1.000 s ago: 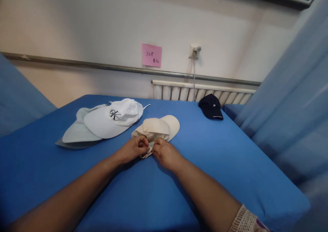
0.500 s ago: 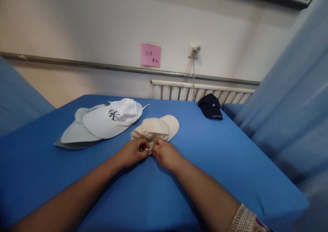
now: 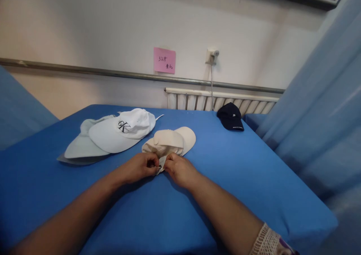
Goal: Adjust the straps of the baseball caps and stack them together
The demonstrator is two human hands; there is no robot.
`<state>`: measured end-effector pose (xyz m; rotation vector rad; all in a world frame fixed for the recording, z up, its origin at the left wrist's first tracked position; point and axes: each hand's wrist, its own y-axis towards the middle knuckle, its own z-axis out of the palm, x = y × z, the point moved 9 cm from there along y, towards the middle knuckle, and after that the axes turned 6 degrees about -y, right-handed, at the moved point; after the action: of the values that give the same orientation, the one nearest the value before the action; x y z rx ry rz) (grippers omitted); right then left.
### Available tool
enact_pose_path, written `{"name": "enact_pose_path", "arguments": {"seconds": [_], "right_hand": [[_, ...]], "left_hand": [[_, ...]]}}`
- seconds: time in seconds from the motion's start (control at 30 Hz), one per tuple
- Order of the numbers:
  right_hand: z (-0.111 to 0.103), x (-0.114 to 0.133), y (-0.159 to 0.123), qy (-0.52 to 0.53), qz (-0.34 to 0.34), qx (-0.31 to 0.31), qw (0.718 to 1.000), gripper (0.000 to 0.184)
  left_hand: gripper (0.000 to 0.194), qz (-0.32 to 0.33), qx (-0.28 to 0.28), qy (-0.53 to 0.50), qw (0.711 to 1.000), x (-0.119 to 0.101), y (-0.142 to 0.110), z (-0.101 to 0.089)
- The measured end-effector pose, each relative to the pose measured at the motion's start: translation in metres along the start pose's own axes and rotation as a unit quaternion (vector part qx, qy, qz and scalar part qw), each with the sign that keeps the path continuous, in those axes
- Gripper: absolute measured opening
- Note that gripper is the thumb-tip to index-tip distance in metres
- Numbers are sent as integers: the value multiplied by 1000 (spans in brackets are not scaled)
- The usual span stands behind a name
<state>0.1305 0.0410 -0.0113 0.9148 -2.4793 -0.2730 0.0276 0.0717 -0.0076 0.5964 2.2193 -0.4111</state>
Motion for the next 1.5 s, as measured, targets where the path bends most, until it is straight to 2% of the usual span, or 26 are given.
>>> {"name": "enact_pose_path", "arguments": {"seconds": [0.3, 0.53, 0.67, 0.97, 1.17, 1.4, 1.5], "right_hand": [[-1, 1, 0, 4, -3, -11, 1000, 14], [-6, 3, 0, 3, -6, -30, 1000, 15], [-7, 4, 0, 11, -12, -37, 999, 15], [-7, 5, 0, 6, -21, -39, 999, 13], [-5, 6, -1, 3, -21, -33, 999, 14], [-7, 6, -1, -2, -20, -41, 999, 15], [-10, 9, -1, -11, -24, -45, 999, 15]], "left_hand": [[16, 21, -3, 34, 999, -10, -1, 0], [14, 10, -54, 56, 997, -7, 1, -6], [13, 4, -50, 63, 997, -7, 1, -6], [11, 13, -39, 1, 999, 1, 4, -6], [14, 15, -15, 10, 1000, 5, 6, -1], [16, 24, -43, 23, 999, 2, 5, -5], [16, 16, -39, 7, 999, 4, 5, -5]]}}
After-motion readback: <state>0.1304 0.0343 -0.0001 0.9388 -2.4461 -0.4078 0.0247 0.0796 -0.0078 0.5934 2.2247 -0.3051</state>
